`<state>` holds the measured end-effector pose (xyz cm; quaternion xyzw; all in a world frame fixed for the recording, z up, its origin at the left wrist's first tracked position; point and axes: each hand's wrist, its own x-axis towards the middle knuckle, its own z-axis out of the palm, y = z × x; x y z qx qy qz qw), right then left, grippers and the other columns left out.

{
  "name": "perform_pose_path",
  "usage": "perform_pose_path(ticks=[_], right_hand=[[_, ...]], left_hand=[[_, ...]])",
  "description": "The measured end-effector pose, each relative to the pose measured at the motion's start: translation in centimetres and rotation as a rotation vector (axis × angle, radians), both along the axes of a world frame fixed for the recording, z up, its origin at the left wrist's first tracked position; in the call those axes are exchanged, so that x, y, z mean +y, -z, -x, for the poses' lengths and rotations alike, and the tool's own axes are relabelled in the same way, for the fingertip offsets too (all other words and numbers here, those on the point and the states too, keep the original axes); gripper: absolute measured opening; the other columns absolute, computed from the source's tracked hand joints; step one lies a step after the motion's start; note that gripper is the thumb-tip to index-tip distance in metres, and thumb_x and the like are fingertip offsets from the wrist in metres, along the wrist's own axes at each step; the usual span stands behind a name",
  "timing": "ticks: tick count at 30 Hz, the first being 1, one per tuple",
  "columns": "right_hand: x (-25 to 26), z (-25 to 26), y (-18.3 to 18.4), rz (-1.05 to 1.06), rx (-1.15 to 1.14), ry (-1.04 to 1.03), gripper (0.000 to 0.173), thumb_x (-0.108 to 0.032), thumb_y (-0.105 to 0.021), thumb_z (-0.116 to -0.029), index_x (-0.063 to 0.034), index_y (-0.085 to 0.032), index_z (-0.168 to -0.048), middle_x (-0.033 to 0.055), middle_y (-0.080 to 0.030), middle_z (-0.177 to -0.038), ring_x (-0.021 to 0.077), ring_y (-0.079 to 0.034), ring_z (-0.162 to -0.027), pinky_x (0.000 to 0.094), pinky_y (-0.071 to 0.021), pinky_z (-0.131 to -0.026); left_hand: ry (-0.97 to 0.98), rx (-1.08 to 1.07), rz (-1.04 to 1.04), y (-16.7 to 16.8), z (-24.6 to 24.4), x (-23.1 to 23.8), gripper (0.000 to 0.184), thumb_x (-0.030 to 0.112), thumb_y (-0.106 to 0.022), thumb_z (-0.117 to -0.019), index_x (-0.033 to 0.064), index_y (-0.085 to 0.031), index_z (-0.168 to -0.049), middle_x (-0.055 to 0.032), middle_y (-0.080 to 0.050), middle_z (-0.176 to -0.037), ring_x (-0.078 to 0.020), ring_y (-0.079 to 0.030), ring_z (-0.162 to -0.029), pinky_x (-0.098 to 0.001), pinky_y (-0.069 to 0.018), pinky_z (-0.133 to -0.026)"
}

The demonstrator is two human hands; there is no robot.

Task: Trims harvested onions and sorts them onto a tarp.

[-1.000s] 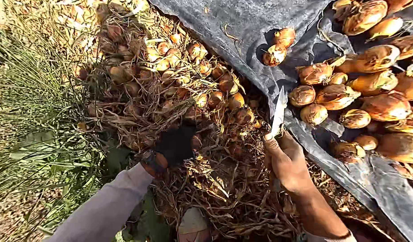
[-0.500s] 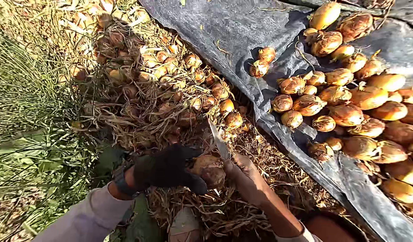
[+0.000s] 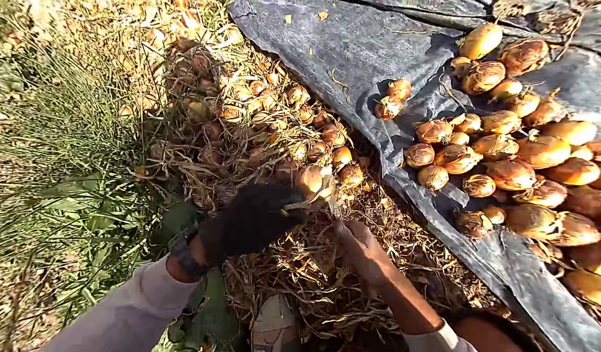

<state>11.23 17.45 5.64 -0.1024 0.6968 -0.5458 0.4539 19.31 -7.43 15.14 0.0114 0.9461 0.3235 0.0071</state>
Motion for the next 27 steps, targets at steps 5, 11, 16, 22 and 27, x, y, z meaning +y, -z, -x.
perform_pose_path(ticks=[5, 11, 16, 22, 27], right_hand=[[-1.1, -1.7, 0.3, 0.136, 0.096, -0.01, 0.044, -0.057, -0.069, -0.0895, -0.0169, -0.07, -0.107, -0.0075, -0.069, -0.088, 0.0032, -0.066, -0.081, 0.0294, -0.0579, -0.078], [1.6, 4.1, -0.6, 0.12, 0.404, 0.185, 0.041, -0.063, -0.059, -0.0957, -0.0241, -0.066, -0.107, -0.007, -0.061, -0.073, 0.0046, -0.056, -0.056, 0.025, -0.0514, -0.051], [4.7, 8.6, -2.3, 0.098, 0.264, 0.466, 0.057, -0.067, -0.028, -0.1036, -0.0199, -0.057, -0.093, -0.0038, -0.045, -0.058, 0.0097, -0.042, -0.041, 0.0259, -0.0419, -0.037], [2.2, 4.5, 1.6, -0.21, 0.146, -0.004, 0.03, -0.036, -0.057, -0.1005, -0.0108, -0.066, -0.114, 0.0056, -0.068, -0.078, 0.0203, -0.067, -0.064, 0.0406, -0.0592, -0.06], [-1.1, 1.9, 0.7, -0.224, 0.151, -0.077, 0.057, -0.069, -0.055, -0.0925, -0.0164, -0.067, -0.11, -0.0023, -0.062, -0.073, 0.012, -0.061, -0.063, 0.0382, -0.0547, -0.06]], left_hand=[[0.203, -0.289, 0.058, 4.1, -0.8, 3.7, 0.027, 0.044, -0.06, -0.1003, 0.0203, -0.072, -0.093, 0.0002, -0.069, -0.079, -0.0197, -0.069, -0.077, -0.0501, -0.057, -0.066], [-0.126, -0.425, 0.362, 6.6, 3.0, -1.0, 0.018, 0.03, -0.063, -0.097, 0.0274, -0.076, -0.109, -0.0073, -0.074, -0.09, -0.0334, -0.072, -0.085, -0.0611, -0.0559, -0.068], [0.013, -0.599, 0.398, 11.0, 1.5, -0.1, 0.052, 0.032, -0.075, -0.0864, 0.0281, -0.062, -0.137, -0.0056, -0.061, -0.136, -0.0315, -0.07, -0.098, -0.0571, -0.0594, -0.073], [-0.131, -0.701, 0.096, 12.5, 1.8, 0.3, 0.057, 0.045, -0.08, -0.0835, 0.0275, -0.065, -0.136, -0.0059, -0.063, -0.135, -0.0285, -0.064, -0.118, -0.0571, -0.0559, -0.092], [-0.174, -0.609, -0.201, 7.0, 1.9, 0.1, 0.059, 0.05, -0.088, -0.0725, 0.028, -0.065, -0.122, 0.0076, -0.07, -0.107, -0.008, -0.068, -0.091, -0.0394, -0.061, -0.08]])
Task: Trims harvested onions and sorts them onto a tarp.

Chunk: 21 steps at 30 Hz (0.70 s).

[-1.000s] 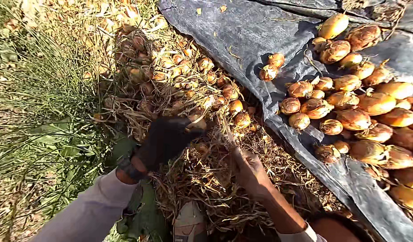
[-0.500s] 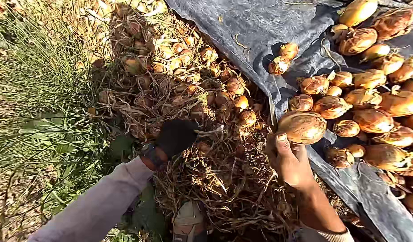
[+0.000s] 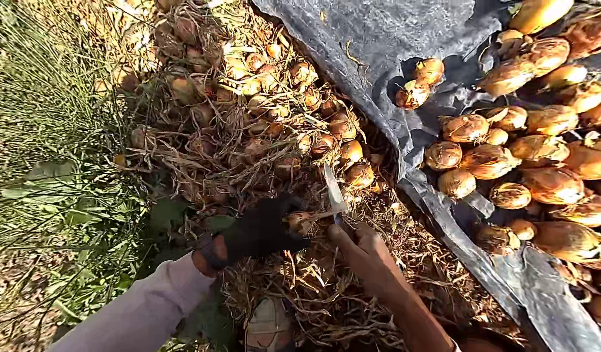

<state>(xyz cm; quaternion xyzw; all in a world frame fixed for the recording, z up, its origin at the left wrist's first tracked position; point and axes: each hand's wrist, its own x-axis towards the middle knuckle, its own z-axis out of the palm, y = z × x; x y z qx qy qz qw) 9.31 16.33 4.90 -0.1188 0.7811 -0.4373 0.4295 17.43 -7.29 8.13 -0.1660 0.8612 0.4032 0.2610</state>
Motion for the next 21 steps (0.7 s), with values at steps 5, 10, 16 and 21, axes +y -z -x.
perform_pose_path(ticks=[5, 10, 16, 21], right_hand=[[-0.3, -1.2, -0.9, 0.235, 0.042, -0.048, 0.055, -0.071, -0.049, -0.0957, -0.02, -0.069, -0.098, -0.0063, -0.059, -0.069, 0.0067, -0.057, -0.058, 0.0313, -0.0517, -0.055], [-0.6, -2.3, -1.5, 0.476, -0.101, -0.031, 0.057, -0.067, -0.042, -0.1012, -0.0162, -0.068, -0.095, -0.0063, -0.051, -0.063, 0.005, -0.045, -0.049, 0.0253, -0.0431, -0.046], [-1.2, -3.4, -1.6, 0.321, 0.01, -0.006, 0.063, -0.07, -0.035, -0.1009, -0.0167, -0.058, -0.076, -0.0043, -0.045, -0.058, 0.0094, -0.044, -0.048, 0.0306, -0.0414, -0.046], [-0.8, -3.3, -0.2, 0.233, -0.087, 0.028, 0.085, -0.086, -0.057, -0.0791, -0.0107, -0.063, -0.117, -0.0005, -0.061, -0.08, 0.0116, -0.058, -0.062, 0.034, -0.0531, -0.056]], left_hand=[[0.116, 0.076, -0.133, -3.1, -0.6, 0.5, 0.056, 0.054, -0.089, -0.0709, 0.0295, -0.072, -0.119, 0.0129, -0.074, -0.095, 0.001, -0.068, -0.084, -0.0283, -0.0598, -0.076], [0.138, -0.05, -0.263, -5.1, -1.6, -0.3, 0.033, 0.047, -0.081, -0.0842, 0.0194, -0.077, -0.103, 0.0068, -0.073, -0.085, -0.0034, -0.067, -0.076, -0.0292, -0.0582, -0.072], [0.148, 0.385, 0.423, -4.5, -3.0, -1.7, 0.048, 0.057, -0.053, -0.1017, 0.0142, -0.069, -0.087, -0.0011, -0.062, -0.07, -0.0191, -0.064, -0.065, -0.0444, -0.0539, -0.06], [0.363, 0.493, 0.194, -5.2, -3.3, 0.8, 0.029, 0.023, -0.069, -0.0945, 0.0144, -0.072, -0.121, -0.0048, -0.073, -0.107, -0.0201, -0.07, -0.096, -0.0449, -0.0596, -0.082]])
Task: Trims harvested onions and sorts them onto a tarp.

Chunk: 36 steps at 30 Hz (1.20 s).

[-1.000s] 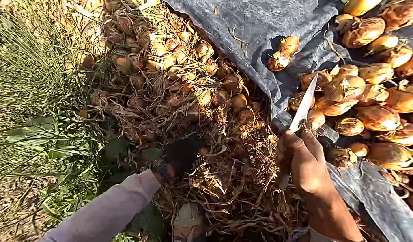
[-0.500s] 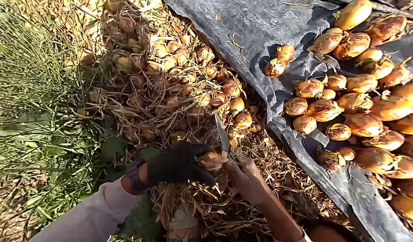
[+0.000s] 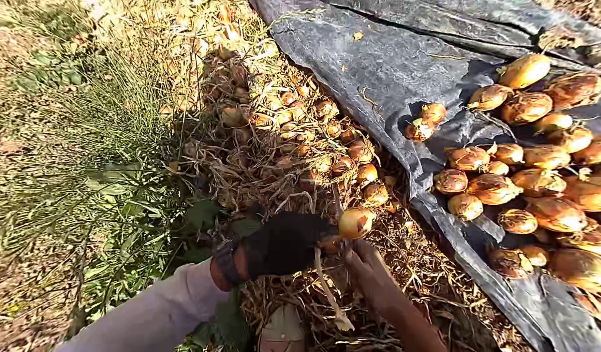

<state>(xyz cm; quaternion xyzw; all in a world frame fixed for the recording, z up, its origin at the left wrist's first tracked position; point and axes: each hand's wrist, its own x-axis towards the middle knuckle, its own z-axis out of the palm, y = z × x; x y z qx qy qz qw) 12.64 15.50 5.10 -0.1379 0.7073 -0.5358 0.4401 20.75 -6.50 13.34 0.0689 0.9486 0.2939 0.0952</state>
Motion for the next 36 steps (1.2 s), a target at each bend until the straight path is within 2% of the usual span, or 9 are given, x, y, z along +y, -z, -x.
perform_pose_path(ticks=[4, 9, 12, 15, 20, 27, 31, 34, 36], right_hand=[[-0.6, -1.4, 0.2, 0.066, 0.174, 0.053, 0.06, -0.07, -0.059, -0.0902, -0.0136, -0.069, -0.107, -0.0051, -0.071, -0.087, 0.0053, -0.069, -0.081, 0.0329, -0.0603, -0.076], [1.9, 2.8, -0.5, 0.118, 0.352, 0.236, 0.05, -0.067, -0.057, -0.0948, -0.0185, -0.065, -0.105, -0.0087, -0.059, -0.07, 0.0037, -0.056, -0.055, 0.0256, -0.0521, -0.051], [5.7, 8.4, -2.1, 0.128, 0.213, 0.451, 0.058, -0.074, -0.032, -0.0989, -0.023, -0.055, -0.084, -0.0076, -0.04, -0.053, 0.0065, -0.036, -0.037, 0.0245, -0.0357, -0.033], [7.3, 9.8, -2.5, 0.142, 0.123, 0.579, 0.065, -0.073, -0.014, -0.1005, -0.0233, -0.051, -0.079, -0.0084, -0.039, -0.05, 0.0056, -0.035, -0.035, 0.0227, -0.0345, -0.033], [4.5, 6.6, 0.6, 0.036, 0.114, 0.329, 0.055, -0.071, -0.038, -0.0996, -0.0204, -0.057, -0.088, -0.0059, -0.041, -0.056, 0.0089, -0.038, -0.039, 0.0268, -0.0387, -0.035], [3.2, 4.8, 1.0, 0.058, 0.144, 0.233, 0.049, -0.061, -0.049, -0.101, -0.015, -0.064, -0.105, -0.0041, -0.047, -0.062, 0.0107, -0.042, -0.043, 0.0286, -0.0405, -0.038], [2.3, 3.8, 1.1, 0.074, 0.189, 0.203, 0.055, -0.062, -0.051, -0.0999, -0.0115, -0.065, -0.115, -0.0034, -0.052, -0.067, 0.0109, -0.048, -0.05, 0.0296, -0.0452, -0.045], [1.2, 2.6, 0.4, 0.031, 0.183, 0.165, 0.059, -0.065, -0.052, -0.0975, -0.0105, -0.065, -0.116, -0.0027, -0.054, -0.069, 0.0113, -0.051, -0.053, 0.0325, -0.048, -0.047], [0.8, 1.9, -0.7, 0.008, 0.19, 0.123, 0.067, -0.067, -0.054, -0.0949, -0.0087, -0.063, -0.126, -0.0012, -0.062, -0.078, 0.0103, -0.057, -0.06, 0.0339, -0.0524, -0.053]], left_hand=[[0.09, -0.213, 0.009, 1.2, 0.2, 2.5, 0.018, 0.02, -0.061, -0.0963, 0.007, -0.07, -0.104, -0.0127, -0.071, -0.094, -0.0321, -0.07, -0.09, -0.056, -0.0553, -0.074], [-0.312, -0.46, 0.369, 2.0, 1.9, -2.0, 0.025, 0.026, -0.061, -0.0979, 0.0172, -0.072, -0.118, -0.0129, -0.072, -0.1, -0.0361, -0.07, -0.095, -0.0603, -0.0549, -0.074], [-0.637, -0.648, 0.505, 4.1, 0.2, -8.1, 0.037, 0.049, -0.062, -0.0972, 0.0171, -0.072, -0.113, -0.0145, -0.072, -0.103, -0.0383, -0.07, -0.099, -0.0644, -0.0552, -0.079], [-0.861, -0.7, 0.54, 7.2, -2.6, -11.6, 0.064, 0.069, -0.06, -0.0916, 0.0119, -0.07, -0.117, -0.0191, -0.072, -0.104, -0.0424, -0.069, -0.1, -0.0674, -0.0545, -0.081], [-1.062, -0.569, 0.376, 10.8, -2.9, -10.4, 0.071, 0.057, -0.075, -0.0844, 0.0077, -0.06, -0.134, -0.0244, -0.068, -0.12, -0.0468, -0.065, -0.109, -0.0702, -0.0507, -0.089], [-1.003, -0.591, 0.252, 9.7, -1.5, -10.7, 0.098, 0.053, -0.087, -0.0706, 0.0084, -0.046, -0.148, -0.0245, -0.059, -0.136, -0.0457, -0.062, -0.116, -0.0709, -0.0503, -0.092], [-0.775, -0.62, 0.103, 6.6, -1.8, -8.2, 0.068, 0.05, -0.085, -0.0779, -0.001, -0.067, -0.12, -0.0206, -0.07, -0.111, -0.0364, -0.068, -0.105, -0.0593, -0.0531, -0.093], [-0.641, -0.348, -0.347, 3.7, -1.5, -4.9, 0.075, 0.023, -0.09, -0.0757, 0.0097, -0.053, -0.139, -0.0047, -0.07, -0.116, -0.0126, -0.069, -0.103, -0.0349, -0.0594, -0.092], [-0.49, -0.259, -0.661, 2.2, -1.0, -2.6, 0.075, 0.007, -0.087, -0.076, 0.0162, -0.054, -0.143, -0.0016, -0.069, -0.125, -0.0107, -0.068, -0.111, -0.0325, -0.0584, -0.097]])
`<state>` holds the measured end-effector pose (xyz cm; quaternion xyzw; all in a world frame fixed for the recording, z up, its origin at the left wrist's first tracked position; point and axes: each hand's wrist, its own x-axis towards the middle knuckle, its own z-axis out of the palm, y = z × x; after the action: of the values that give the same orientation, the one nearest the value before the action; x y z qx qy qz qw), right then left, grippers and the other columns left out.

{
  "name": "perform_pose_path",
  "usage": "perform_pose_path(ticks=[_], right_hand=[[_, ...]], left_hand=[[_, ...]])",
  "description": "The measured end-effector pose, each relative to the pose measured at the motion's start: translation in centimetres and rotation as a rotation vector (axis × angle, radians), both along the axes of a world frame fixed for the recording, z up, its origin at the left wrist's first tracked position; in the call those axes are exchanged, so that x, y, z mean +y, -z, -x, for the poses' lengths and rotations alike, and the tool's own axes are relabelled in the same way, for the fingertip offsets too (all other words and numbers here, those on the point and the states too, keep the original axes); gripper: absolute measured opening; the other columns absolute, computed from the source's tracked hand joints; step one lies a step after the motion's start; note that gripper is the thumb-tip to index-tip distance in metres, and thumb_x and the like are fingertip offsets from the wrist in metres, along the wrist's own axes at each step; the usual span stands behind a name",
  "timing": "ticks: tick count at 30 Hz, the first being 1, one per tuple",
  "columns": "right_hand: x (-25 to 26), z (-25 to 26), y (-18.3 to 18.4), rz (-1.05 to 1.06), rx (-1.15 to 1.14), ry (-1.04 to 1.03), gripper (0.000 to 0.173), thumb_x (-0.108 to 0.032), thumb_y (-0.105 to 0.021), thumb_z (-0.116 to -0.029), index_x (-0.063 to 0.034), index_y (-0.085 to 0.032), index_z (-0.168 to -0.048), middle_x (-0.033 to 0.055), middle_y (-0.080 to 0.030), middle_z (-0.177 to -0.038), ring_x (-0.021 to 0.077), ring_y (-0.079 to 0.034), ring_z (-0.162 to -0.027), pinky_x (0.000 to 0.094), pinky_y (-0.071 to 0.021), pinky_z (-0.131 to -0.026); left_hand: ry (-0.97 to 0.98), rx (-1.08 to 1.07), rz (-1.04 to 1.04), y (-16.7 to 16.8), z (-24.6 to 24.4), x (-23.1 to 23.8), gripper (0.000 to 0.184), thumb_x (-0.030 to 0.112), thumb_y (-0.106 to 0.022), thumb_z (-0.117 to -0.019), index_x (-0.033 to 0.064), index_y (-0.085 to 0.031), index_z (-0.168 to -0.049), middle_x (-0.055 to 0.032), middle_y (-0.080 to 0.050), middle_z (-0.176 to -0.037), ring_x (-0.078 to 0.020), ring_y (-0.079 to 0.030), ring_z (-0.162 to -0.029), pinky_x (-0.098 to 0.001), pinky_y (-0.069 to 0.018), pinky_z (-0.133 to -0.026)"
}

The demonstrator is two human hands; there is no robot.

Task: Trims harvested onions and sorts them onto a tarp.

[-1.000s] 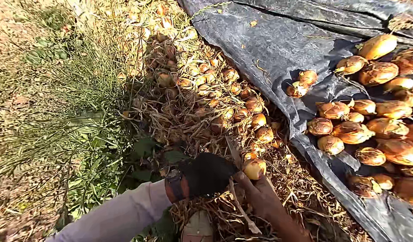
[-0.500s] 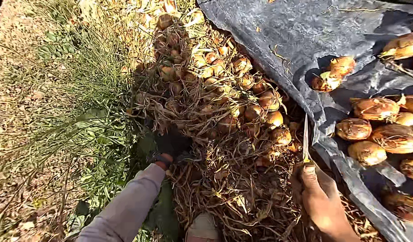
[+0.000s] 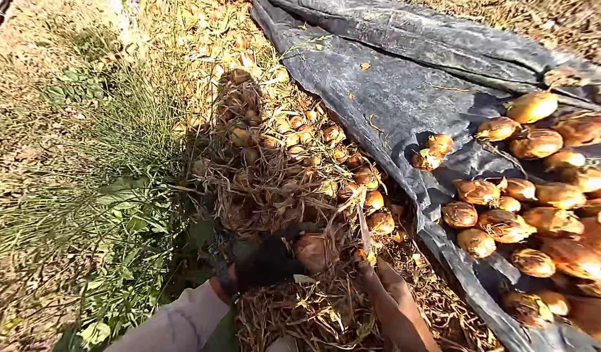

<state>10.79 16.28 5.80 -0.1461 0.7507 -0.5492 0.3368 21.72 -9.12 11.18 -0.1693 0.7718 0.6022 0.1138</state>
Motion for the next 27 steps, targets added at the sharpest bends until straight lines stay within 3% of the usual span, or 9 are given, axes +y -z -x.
perform_pose_path(ticks=[3, 5, 9, 11, 15, 18, 23, 25, 27], right_hand=[[0.0, -1.2, -1.8, 0.08, -0.001, -0.101, 0.069, -0.062, -0.047, -0.1, -0.0037, -0.057, -0.134, -0.0035, -0.069, -0.091, 0.0034, -0.066, -0.076, 0.0281, -0.0598, -0.068], [0.1, -1.8, -2.7, 0.195, -0.047, -0.133, 0.052, -0.059, -0.045, -0.1033, -0.0113, -0.061, -0.119, -0.0096, -0.064, -0.084, -0.0006, -0.062, -0.071, 0.0216, -0.0563, -0.063], [0.5, -2.7, -3.7, 0.285, -0.291, -0.102, 0.046, -0.067, -0.061, -0.0916, -0.021, -0.066, -0.097, -0.009, -0.054, -0.064, 0.0019, -0.045, -0.047, 0.021, -0.0413, -0.042], [0.3, -3.1, -3.6, 0.292, -0.27, -0.149, 0.044, -0.066, -0.057, -0.0944, -0.0224, -0.065, -0.09, -0.0103, -0.051, -0.061, 0.0004, -0.042, -0.045, 0.0195, -0.0379, -0.04], [0.3, -3.6, -2.0, 0.178, -0.062, -0.312, 0.052, -0.064, -0.047, -0.1, -0.0159, -0.066, -0.091, -0.007, -0.049, -0.061, 0.0066, -0.046, -0.049, 0.0288, -0.0426, -0.045], [0.7, -3.6, -2.0, 0.175, -0.042, -0.277, 0.051, -0.061, -0.043, -0.1025, -0.0164, -0.063, -0.087, -0.0079, -0.046, -0.058, 0.005, -0.042, -0.047, 0.0264, -0.0398, -0.044], [0.9, -1.9, 0.0, 0.027, -0.214, -0.102, 0.061, -0.073, -0.043, -0.0951, -0.0132, -0.059, -0.097, -0.004, -0.044, -0.059, 0.0099, -0.04, -0.044, 0.0288, -0.0394, -0.04], [0.7, -2.5, 0.5, 0.018, -0.238, -0.13, 0.08, -0.083, -0.056, -0.0822, -0.0101, -0.06, -0.115, -0.0044, -0.05, -0.066, 0.0095, -0.046, -0.047, 0.0299, -0.045, -0.043], [-0.1, -4.2, 0.6, 0.098, -0.201, -0.01, 0.07, -0.067, -0.073, -0.0806, -0.0066, -0.063, -0.116, -0.0046, -0.064, -0.077, 0.0056, -0.058, -0.059, 0.0271, -0.0536, -0.054]], left_hand=[[0.193, 0.074, -0.287, -1.3, -0.3, 2.0, 0.072, 0.003, -0.084, -0.0781, 0.0089, -0.056, -0.144, -0.0066, -0.065, -0.135, -0.0157, -0.064, -0.121, -0.0358, -0.0544, -0.105], [0.243, 0.002, -0.297, -2.2, -1.1, 2.4, 0.063, 0.006, -0.083, -0.0806, 0.0053, -0.058, -0.139, -0.008, -0.068, -0.126, -0.0143, -0.066, -0.113, -0.0348, -0.0553, -0.101], [0.181, -0.2, -0.295, -3.5, -3.0, 1.9, 0.031, 0.014, -0.077, -0.0878, 0.0087, -0.067, -0.117, 0.0012, -0.069, -0.09, -0.0036, -0.061, -0.07, -0.0231, -0.0534, -0.063], [0.193, -0.288, -0.196, -4.2, -3.3, 1.5, 0.023, 0.019, -0.072, -0.0933, 0.009, -0.068, -0.113, 0.0024, -0.066, -0.083, -0.0036, -0.057, -0.063, -0.0236, -0.0501, -0.059], [0.376, -0.35, 0.412, -5.3, -1.9, 0.1, 0.029, 0.028, -0.066, -0.0993, 0.0112, -0.073, -0.121, -0.0122, -0.072, -0.102, -0.0264, -0.068, -0.093, -0.0514, -0.0541, -0.086], [0.267, -0.214, 0.842, -4.7, -0.6, -1.1, 0.03, 0.039, -0.059, -0.1015, 0.0187, -0.072, -0.118, -0.0089, -0.073, -0.104, -0.0303, -0.07, -0.099, -0.0581, -0.0555, -0.085], [0.153, 0.016, 0.53, -5.2, 0.1, 0.5, 0.027, 0.032, -0.063, -0.102, 0.015, -0.071, -0.122, -0.0027, -0.072, -0.113, -0.0138, -0.068, -0.102, -0.0406, -0.057, -0.092], [0.34, 0.065, 0.415, -3.3, -0.1, 3.0, 0.03, 0.035, -0.056, -0.1054, 0.0084, -0.069, -0.114, -0.0091, -0.07, -0.101, -0.0209, -0.067, -0.094, -0.045, -0.0555, -0.085], [0.523, 0.004, 0.435, -1.2, -0.3, 5.1, 0.033, 0.034, -0.056, -0.1047, 0.0047, -0.071, -0.109, -0.0154, -0.071, -0.098, -0.0319, -0.07, -0.095, -0.0558, -0.0552, -0.083]])
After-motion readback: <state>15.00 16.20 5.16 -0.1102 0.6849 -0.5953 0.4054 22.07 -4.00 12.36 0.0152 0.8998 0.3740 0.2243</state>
